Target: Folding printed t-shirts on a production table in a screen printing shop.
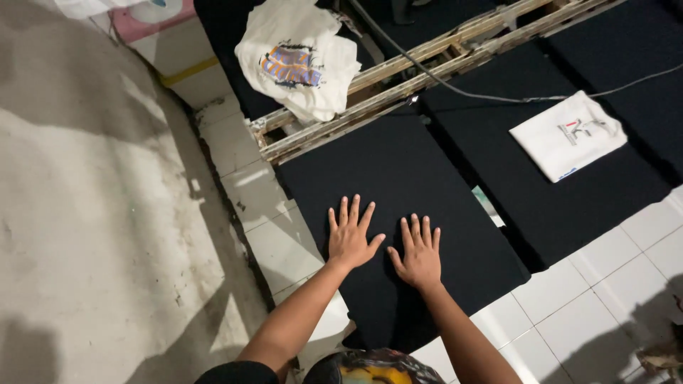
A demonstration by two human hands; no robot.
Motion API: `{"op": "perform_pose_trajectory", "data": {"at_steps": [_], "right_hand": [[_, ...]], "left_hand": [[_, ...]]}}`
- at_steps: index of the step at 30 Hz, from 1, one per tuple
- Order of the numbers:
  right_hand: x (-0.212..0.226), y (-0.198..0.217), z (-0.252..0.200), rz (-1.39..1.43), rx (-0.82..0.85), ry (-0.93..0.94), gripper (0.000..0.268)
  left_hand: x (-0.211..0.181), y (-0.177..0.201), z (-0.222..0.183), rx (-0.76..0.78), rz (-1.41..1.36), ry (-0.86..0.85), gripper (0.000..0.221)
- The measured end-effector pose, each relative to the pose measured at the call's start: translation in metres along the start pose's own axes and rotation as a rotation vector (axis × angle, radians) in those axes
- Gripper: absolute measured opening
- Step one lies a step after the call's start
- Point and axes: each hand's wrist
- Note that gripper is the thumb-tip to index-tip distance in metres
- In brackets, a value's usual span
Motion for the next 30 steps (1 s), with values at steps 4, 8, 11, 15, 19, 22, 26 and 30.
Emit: {"op": "perform_pose_trajectory", "data": {"at_steps": [4, 8, 11, 15, 19, 22, 26, 30], "right_hand": [[0.007, 0.012, 0.003, -0.044, 0.041, -0.029, 0.083], [0.010, 0.021, -0.001, -0.033, 0.080, -0.062, 0.082], [0.013, 0.022, -0.002, -0.012, 0.054, -0.082, 0.081], [0.016, 0.021, -0.007, -0.021, 0.020, -0.156, 0.081], [0.020, 0.025, -0.005, -0.009, 0.025, -0.203, 0.080], [0.023, 0.027, -0.004, 0.019, 0.062, -0.251, 0.079], [0.032, 0.021, 0.004, 0.014, 0.027, -0.343, 0.077], [0.027, 0.010, 0.022, 0.023, 0.050, -0.452, 0.078]], "left_hand": [[-0.001, 0.000, 0.001, -0.013, 0.035, -0.015, 0.081], [-0.001, -0.008, 0.001, -0.028, 0.070, -0.014, 0.081], [-0.001, -0.011, 0.002, -0.018, 0.097, -0.017, 0.080], [0.003, -0.017, 0.003, 0.023, 0.098, -0.016, 0.080], [0.000, 0.000, 0.006, 0.128, 0.125, -0.010, 0.081], [0.005, 0.004, 0.014, 0.279, 0.134, -0.033, 0.088], [0.019, 0.009, 0.033, 0.570, 0.084, -0.050, 0.115], [0.032, 0.006, 0.063, 0.812, 0.090, -0.123, 0.132]]}}
Point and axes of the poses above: each hand's wrist, its own z-axis towards the middle knuckle, its own y-axis out of the back of the hand, x = y × z, and after that the axes turned 3 degrees about z, right-handed
